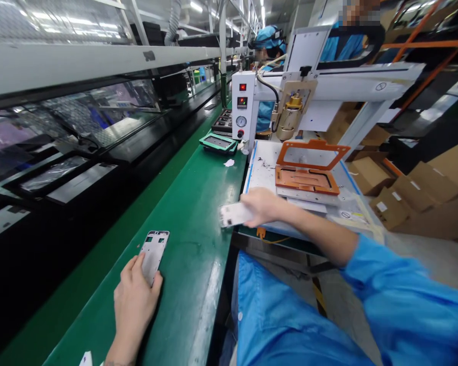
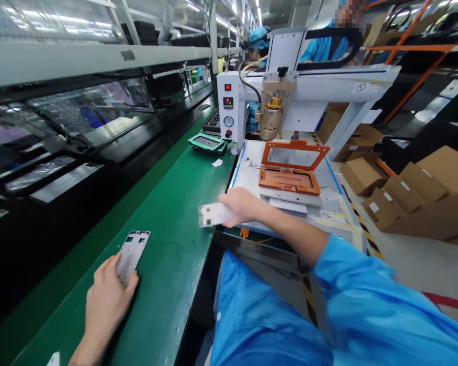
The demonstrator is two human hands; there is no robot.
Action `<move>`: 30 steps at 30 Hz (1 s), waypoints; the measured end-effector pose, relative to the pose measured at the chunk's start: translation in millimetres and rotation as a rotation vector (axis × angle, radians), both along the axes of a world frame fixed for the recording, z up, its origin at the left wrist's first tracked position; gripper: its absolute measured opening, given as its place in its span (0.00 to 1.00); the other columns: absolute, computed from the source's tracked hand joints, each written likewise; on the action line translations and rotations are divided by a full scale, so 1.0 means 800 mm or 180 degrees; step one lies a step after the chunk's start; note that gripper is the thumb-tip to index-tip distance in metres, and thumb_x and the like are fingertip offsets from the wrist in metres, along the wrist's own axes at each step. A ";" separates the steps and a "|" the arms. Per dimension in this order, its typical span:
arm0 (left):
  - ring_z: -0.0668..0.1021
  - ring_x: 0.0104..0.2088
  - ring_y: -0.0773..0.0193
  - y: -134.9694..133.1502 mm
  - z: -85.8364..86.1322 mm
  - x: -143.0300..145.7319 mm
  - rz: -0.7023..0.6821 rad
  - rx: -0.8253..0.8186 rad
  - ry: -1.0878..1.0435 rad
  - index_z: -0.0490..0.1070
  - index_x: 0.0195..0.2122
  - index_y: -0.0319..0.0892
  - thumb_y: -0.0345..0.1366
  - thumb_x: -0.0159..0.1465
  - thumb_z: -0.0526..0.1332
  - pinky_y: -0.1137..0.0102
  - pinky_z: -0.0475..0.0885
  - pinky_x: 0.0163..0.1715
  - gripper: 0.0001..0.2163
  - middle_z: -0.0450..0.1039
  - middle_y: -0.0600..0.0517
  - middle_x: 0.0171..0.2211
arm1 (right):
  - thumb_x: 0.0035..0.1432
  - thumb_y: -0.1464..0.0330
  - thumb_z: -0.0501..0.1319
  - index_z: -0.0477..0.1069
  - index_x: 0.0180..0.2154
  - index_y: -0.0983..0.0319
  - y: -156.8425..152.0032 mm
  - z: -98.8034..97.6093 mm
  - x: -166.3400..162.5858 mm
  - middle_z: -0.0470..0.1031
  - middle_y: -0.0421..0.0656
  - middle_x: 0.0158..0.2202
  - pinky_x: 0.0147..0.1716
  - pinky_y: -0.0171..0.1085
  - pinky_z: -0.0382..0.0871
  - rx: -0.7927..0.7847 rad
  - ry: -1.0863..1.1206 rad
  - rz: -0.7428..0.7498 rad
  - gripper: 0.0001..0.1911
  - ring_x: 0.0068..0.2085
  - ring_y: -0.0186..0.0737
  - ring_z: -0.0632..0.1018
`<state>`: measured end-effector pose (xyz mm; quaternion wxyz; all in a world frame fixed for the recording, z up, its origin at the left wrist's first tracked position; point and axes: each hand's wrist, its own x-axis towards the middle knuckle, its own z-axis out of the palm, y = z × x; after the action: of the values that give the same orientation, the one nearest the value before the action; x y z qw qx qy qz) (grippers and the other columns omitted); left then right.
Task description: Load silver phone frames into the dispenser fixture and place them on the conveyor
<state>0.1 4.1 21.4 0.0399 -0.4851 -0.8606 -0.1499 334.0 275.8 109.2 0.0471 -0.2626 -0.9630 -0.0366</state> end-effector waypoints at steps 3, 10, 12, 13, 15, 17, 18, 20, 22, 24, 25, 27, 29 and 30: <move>0.71 0.61 0.36 -0.005 0.005 -0.001 0.0221 -0.0031 0.0040 0.56 0.67 0.36 0.53 0.70 0.44 0.40 0.71 0.56 0.31 0.60 0.34 0.65 | 0.49 0.51 0.70 0.70 0.45 0.63 -0.012 -0.033 -0.103 0.77 0.49 0.37 0.38 0.40 0.63 -0.0063 -0.0160 0.0371 0.28 0.40 0.50 0.75; 0.71 0.61 0.34 -0.006 0.006 -0.008 0.0340 0.0313 -0.0186 0.59 0.65 0.37 0.57 0.68 0.48 0.38 0.73 0.54 0.33 0.62 0.32 0.64 | 0.64 0.55 0.64 0.70 0.50 0.63 -0.059 -0.073 -0.194 0.78 0.50 0.46 0.48 0.46 0.65 -0.0385 0.0688 0.0128 0.21 0.50 0.53 0.74; 0.78 0.54 0.38 -0.006 0.001 -0.008 0.0333 0.0689 -0.0758 0.61 0.63 0.39 0.57 0.67 0.52 0.42 0.77 0.48 0.32 0.68 0.34 0.59 | 0.63 0.46 0.63 0.69 0.54 0.62 -0.104 -0.087 -0.198 0.78 0.48 0.45 0.48 0.48 0.66 -0.0823 0.1017 0.0149 0.30 0.48 0.53 0.75; 0.81 0.47 0.43 -0.006 -0.003 -0.007 0.0289 0.0906 -0.1170 0.61 0.62 0.40 0.57 0.66 0.54 0.47 0.80 0.43 0.31 0.71 0.36 0.56 | 0.59 0.41 0.62 0.67 0.57 0.62 -0.127 -0.093 -0.199 0.78 0.49 0.47 0.48 0.49 0.67 -0.1003 0.1149 0.0142 0.37 0.48 0.54 0.74; 0.83 0.36 0.52 -0.007 -0.011 -0.006 0.0122 0.1286 -0.1967 0.61 0.61 0.42 0.56 0.63 0.59 0.58 0.81 0.33 0.31 0.73 0.39 0.54 | 0.51 0.34 0.63 0.63 0.61 0.62 -0.164 -0.102 -0.199 0.75 0.52 0.53 0.49 0.53 0.67 -0.1134 0.1278 0.0109 0.50 0.51 0.57 0.73; 0.83 0.32 0.59 -0.009 -0.017 -0.005 0.0027 0.1561 -0.2403 0.61 0.59 0.44 0.54 0.62 0.63 0.66 0.78 0.26 0.29 0.72 0.41 0.55 | 0.48 0.35 0.66 0.61 0.63 0.62 -0.185 -0.104 -0.200 0.72 0.55 0.57 0.49 0.55 0.67 -0.1022 0.1193 0.0080 0.53 0.53 0.60 0.71; 0.83 0.32 0.60 -0.010 -0.019 -0.005 0.0048 0.1679 -0.2450 0.62 0.58 0.45 0.53 0.61 0.64 0.69 0.77 0.24 0.28 0.72 0.43 0.54 | 0.48 0.37 0.68 0.61 0.63 0.62 -0.189 -0.103 -0.201 0.72 0.55 0.57 0.49 0.55 0.67 -0.0950 0.1099 0.0087 0.51 0.52 0.60 0.72; 0.82 0.30 0.63 -0.011 -0.020 -0.009 0.0185 0.1892 -0.2388 0.63 0.56 0.44 0.50 0.61 0.66 0.73 0.74 0.22 0.26 0.72 0.45 0.51 | 0.52 0.44 0.70 0.64 0.60 0.63 -0.189 -0.099 -0.205 0.74 0.53 0.54 0.47 0.52 0.68 -0.0877 0.0875 0.0199 0.43 0.50 0.57 0.73; 0.80 0.28 0.66 -0.012 -0.020 -0.016 0.0333 0.2079 -0.2294 0.64 0.55 0.44 0.47 0.60 0.67 0.75 0.72 0.21 0.25 0.73 0.48 0.46 | 0.52 0.49 0.72 0.68 0.55 0.62 -0.183 -0.092 -0.207 0.77 0.50 0.48 0.44 0.48 0.68 -0.0928 0.0694 0.0346 0.36 0.47 0.54 0.74; 0.79 0.26 0.68 -0.013 -0.019 -0.023 0.0434 0.2256 -0.2308 0.64 0.55 0.44 0.45 0.59 0.68 0.76 0.71 0.21 0.25 0.72 0.51 0.44 | 0.47 0.52 0.73 0.71 0.50 0.62 -0.171 -0.084 -0.199 0.79 0.47 0.43 0.42 0.46 0.68 -0.1003 0.0627 0.0428 0.33 0.43 0.53 0.75; 0.78 0.25 0.69 -0.013 -0.019 -0.026 0.0473 0.2319 -0.2364 0.64 0.55 0.45 0.45 0.59 0.68 0.76 0.70 0.20 0.25 0.71 0.51 0.43 | 0.45 0.53 0.74 0.72 0.48 0.61 -0.162 -0.079 -0.188 0.79 0.46 0.41 0.41 0.45 0.68 -0.1033 0.0653 0.0448 0.32 0.42 0.52 0.75; 0.78 0.25 0.70 -0.012 -0.019 -0.030 0.0529 0.2345 -0.2485 0.64 0.54 0.45 0.46 0.58 0.68 0.76 0.70 0.20 0.26 0.70 0.52 0.43 | 0.42 0.55 0.75 0.73 0.47 0.61 -0.135 -0.066 -0.146 0.79 0.44 0.40 0.41 0.44 0.68 -0.1037 0.0843 0.0424 0.31 0.41 0.50 0.75; 0.78 0.26 0.68 -0.011 -0.020 -0.031 0.0544 0.2224 -0.2509 0.64 0.54 0.45 0.47 0.58 0.68 0.75 0.71 0.20 0.26 0.70 0.51 0.43 | 0.42 0.56 0.74 0.74 0.49 0.60 -0.094 -0.046 -0.078 0.79 0.45 0.42 0.42 0.43 0.69 -0.0926 0.1120 0.0267 0.32 0.41 0.49 0.75; 0.79 0.27 0.67 -0.010 -0.021 -0.030 0.0533 0.2130 -0.2485 0.64 0.54 0.45 0.48 0.57 0.68 0.75 0.71 0.21 0.27 0.71 0.51 0.43 | 0.42 0.58 0.74 0.74 0.49 0.61 -0.069 -0.034 -0.036 0.79 0.46 0.42 0.43 0.44 0.69 -0.0777 0.1261 0.0044 0.32 0.41 0.49 0.76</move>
<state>-24.1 -4.0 4.7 -0.1194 -0.2832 -0.7522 -0.5828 305.1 220.8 82.2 0.2034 -0.2619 -0.9340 0.1327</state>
